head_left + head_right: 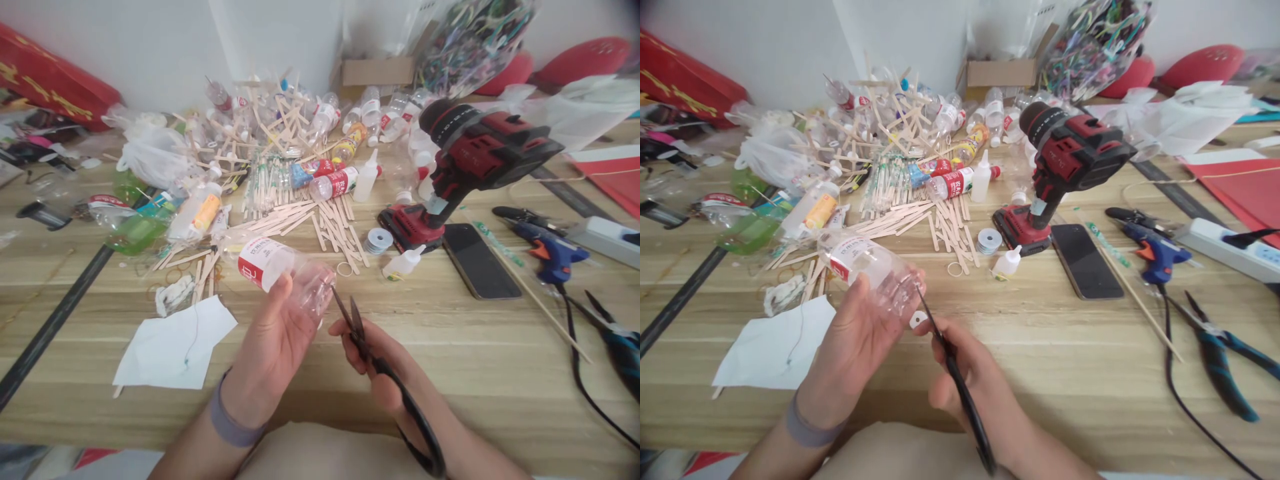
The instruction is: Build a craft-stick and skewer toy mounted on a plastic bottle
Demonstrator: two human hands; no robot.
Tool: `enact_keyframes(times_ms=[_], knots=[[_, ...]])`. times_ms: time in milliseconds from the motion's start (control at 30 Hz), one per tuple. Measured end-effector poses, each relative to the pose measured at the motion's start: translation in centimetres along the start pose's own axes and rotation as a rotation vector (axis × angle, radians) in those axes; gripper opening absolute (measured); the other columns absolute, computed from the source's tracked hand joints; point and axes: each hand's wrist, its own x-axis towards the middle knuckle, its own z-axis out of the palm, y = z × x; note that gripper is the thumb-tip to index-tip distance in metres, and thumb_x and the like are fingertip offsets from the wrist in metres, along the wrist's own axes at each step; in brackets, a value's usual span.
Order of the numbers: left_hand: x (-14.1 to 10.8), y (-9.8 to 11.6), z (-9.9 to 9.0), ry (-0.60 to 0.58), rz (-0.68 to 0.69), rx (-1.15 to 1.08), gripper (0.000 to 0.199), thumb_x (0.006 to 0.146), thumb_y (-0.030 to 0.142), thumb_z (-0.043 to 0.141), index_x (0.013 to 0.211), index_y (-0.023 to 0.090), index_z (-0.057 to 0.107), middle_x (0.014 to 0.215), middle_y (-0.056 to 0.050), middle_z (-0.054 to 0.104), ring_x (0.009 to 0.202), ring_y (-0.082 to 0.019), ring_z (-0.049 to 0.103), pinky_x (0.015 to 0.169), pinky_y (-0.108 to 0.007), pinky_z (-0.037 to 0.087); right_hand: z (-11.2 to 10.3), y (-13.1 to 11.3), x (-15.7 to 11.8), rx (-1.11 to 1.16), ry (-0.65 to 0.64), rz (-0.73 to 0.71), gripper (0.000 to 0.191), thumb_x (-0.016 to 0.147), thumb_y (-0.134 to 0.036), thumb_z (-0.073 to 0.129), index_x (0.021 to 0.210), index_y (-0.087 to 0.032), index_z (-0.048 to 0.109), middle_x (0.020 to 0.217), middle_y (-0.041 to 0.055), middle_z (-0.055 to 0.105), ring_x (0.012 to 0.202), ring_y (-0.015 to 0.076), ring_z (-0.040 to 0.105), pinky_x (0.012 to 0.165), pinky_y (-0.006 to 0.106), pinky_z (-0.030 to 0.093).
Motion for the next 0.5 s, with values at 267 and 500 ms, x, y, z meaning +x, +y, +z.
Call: enact_keyframes(times_ms=[267,500], knots=[[-0.1,0.0,-0.1,-0.056,-0.002,-0.023,0.02,0.096,0.02,0.054,0.096,0.008,0.069,0.094,-0.011,0.077,0.088,-0.018,0.074,0.081,-0.027,0.061,0.7,2.2,0.3,0.493,-0.128,0.022,0.092,0.057,-0.095,0.05,0.113,-0.022,0.061,0.077,-0.0015,0.041,0.062,0.0122,0.03,0.059,0.028,0.029],[-0.1,0.0,-0.1,-0.06,-0.006,-0.002,0.019,0.094,0.023,0.059,0.094,0.008,0.071,0.094,-0.011,0.078,0.088,-0.018,0.074,0.08,-0.027,0.061,1.0,1.2,0.0,0.592,-0.148,0.051,0.085,0.06,-0.092,0.051,0.111,-0.026,0.064,0.077,-0.0026,0.04,0.062,0.0119,0.03,0.059,0.027,0.029]])
